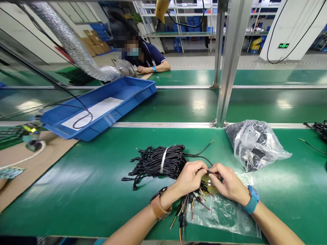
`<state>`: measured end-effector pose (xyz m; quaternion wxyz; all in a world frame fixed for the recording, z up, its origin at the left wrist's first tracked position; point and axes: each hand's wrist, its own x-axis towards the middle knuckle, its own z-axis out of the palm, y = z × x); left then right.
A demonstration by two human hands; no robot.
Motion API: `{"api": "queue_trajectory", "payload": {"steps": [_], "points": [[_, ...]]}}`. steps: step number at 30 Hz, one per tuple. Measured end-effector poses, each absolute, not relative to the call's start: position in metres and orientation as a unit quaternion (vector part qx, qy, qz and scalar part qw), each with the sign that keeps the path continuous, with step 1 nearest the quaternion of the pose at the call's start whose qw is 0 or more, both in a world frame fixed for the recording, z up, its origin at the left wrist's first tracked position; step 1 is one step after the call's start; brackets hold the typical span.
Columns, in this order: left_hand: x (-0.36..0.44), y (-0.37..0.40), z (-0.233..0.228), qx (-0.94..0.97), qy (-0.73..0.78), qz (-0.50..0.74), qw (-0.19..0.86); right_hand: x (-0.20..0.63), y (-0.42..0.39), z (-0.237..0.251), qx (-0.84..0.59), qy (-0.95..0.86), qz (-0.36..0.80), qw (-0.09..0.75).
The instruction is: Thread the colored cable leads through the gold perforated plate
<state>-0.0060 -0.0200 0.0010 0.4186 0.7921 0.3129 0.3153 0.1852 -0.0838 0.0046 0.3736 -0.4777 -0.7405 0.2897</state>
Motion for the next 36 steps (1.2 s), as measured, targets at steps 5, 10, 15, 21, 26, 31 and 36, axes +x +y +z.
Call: {"api": "queue_trajectory", "payload": {"steps": [5,10,15,21,26,31,36], "points": [[-0.006,-0.021,-0.001,0.804,0.311,0.309,0.401,0.181,-0.085,0.005,-0.473,-0.756,0.267,0.366],[-0.004,-0.023,-0.004,0.815,0.317,0.301,0.38,0.181,-0.084,-0.001,-0.478,-0.768,0.262,0.336],[-0.002,-0.022,-0.002,0.798,0.341,0.301,0.394,0.179,-0.081,-0.002,-0.483,-0.754,0.263,0.359],[-0.011,-0.013,0.016,0.808,0.315,0.259,0.426,0.184,-0.077,0.007,-0.483,-0.743,0.267,0.38],[-0.011,-0.014,0.015,0.805,0.322,0.266,0.421,0.184,-0.079,0.006,-0.476,-0.744,0.274,0.381],[-0.009,-0.017,0.012,0.801,0.327,0.273,0.421,0.182,-0.078,0.005,-0.467,-0.753,0.266,0.38],[-0.009,-0.017,0.011,0.804,0.323,0.272,0.418,0.181,-0.077,0.008,-0.464,-0.758,0.259,0.378]]}}
